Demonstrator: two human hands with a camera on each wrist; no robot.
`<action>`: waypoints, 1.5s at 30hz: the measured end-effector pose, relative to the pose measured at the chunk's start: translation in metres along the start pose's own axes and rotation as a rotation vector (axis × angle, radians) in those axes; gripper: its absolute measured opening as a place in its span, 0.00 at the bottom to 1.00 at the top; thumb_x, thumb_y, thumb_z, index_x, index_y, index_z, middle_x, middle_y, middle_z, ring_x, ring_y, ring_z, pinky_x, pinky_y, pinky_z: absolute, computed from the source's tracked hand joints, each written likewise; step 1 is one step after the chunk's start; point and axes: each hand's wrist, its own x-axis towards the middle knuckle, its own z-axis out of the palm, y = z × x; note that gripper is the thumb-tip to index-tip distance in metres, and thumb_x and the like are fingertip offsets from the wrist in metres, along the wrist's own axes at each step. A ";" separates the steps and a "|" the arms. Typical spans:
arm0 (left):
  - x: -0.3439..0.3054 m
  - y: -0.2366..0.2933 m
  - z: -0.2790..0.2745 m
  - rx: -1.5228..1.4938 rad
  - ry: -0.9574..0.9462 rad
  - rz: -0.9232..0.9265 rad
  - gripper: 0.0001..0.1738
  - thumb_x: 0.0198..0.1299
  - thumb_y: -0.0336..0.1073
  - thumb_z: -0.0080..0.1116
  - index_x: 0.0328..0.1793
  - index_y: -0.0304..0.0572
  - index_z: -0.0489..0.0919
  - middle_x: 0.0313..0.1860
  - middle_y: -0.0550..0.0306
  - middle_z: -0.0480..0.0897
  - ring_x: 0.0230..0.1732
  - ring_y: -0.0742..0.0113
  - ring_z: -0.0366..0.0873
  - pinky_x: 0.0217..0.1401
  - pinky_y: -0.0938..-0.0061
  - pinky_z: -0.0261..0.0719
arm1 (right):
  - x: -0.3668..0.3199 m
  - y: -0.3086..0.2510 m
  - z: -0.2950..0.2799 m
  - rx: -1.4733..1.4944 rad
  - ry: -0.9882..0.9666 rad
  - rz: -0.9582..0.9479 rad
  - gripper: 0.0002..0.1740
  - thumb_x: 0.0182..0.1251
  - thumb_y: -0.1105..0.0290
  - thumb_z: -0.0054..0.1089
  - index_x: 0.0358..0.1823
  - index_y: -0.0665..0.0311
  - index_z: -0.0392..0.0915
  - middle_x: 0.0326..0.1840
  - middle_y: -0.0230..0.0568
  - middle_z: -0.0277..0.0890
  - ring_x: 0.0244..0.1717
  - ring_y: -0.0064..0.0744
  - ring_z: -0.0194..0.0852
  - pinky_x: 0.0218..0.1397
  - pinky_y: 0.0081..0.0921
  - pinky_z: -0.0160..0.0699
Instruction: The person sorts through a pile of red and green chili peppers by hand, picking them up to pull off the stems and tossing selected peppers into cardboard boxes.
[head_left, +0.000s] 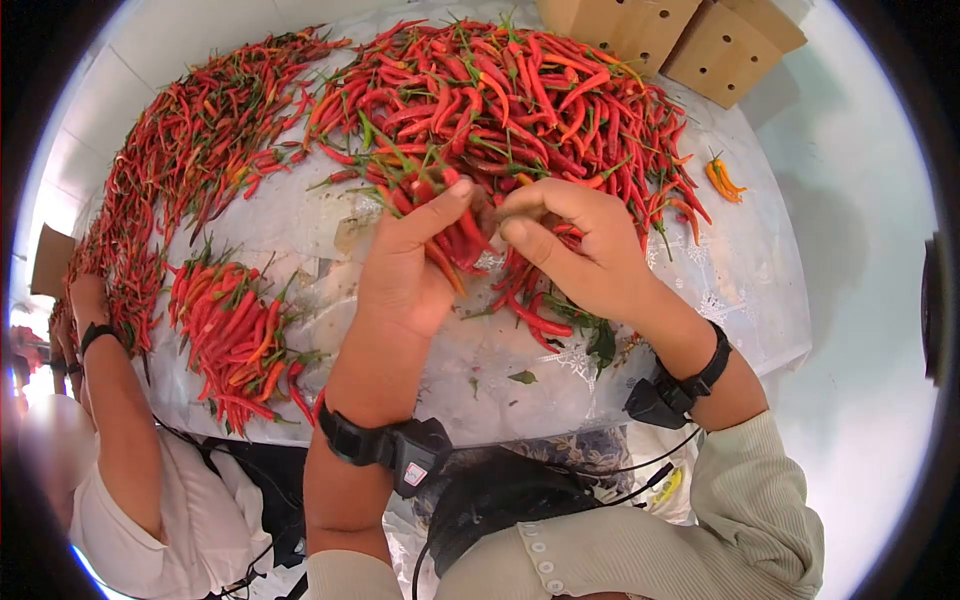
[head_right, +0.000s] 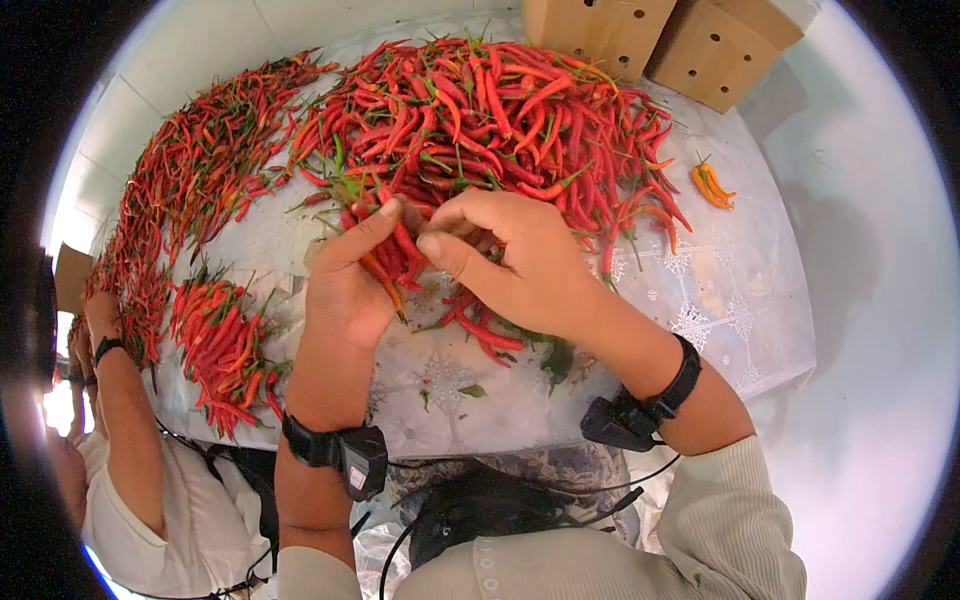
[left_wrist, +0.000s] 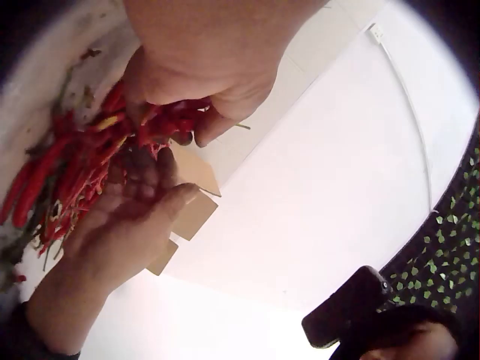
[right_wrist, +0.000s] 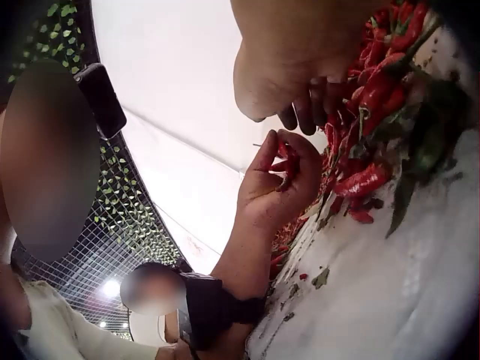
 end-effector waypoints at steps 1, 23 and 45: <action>-0.001 0.002 -0.001 -0.050 0.033 0.019 0.13 0.59 0.26 0.54 0.50 0.32 0.72 0.44 0.49 0.79 0.45 0.61 0.78 0.49 0.65 0.79 | 0.001 -0.001 0.001 0.019 -0.004 -0.026 0.07 0.59 0.70 0.59 0.34 0.66 0.76 0.29 0.39 0.77 0.29 0.25 0.75 0.35 0.24 0.74; 0.003 0.019 -0.006 -0.198 0.132 -0.064 0.06 0.58 0.28 0.56 0.40 0.34 0.74 0.30 0.56 0.77 0.28 0.67 0.76 0.30 0.76 0.79 | 0.000 0.004 0.005 -0.774 -0.227 -0.221 0.10 0.45 0.72 0.62 0.32 0.62 0.76 0.36 0.37 0.72 0.45 0.40 0.67 0.48 0.36 0.66; -0.007 0.005 0.013 0.434 -0.053 -0.114 0.14 0.56 0.28 0.59 0.49 0.39 0.74 0.35 0.59 0.80 0.30 0.72 0.78 0.31 0.73 0.80 | 0.002 -0.013 -0.014 -0.324 0.099 0.041 0.16 0.52 0.65 0.66 0.36 0.66 0.71 0.28 0.43 0.72 0.32 0.43 0.75 0.36 0.33 0.74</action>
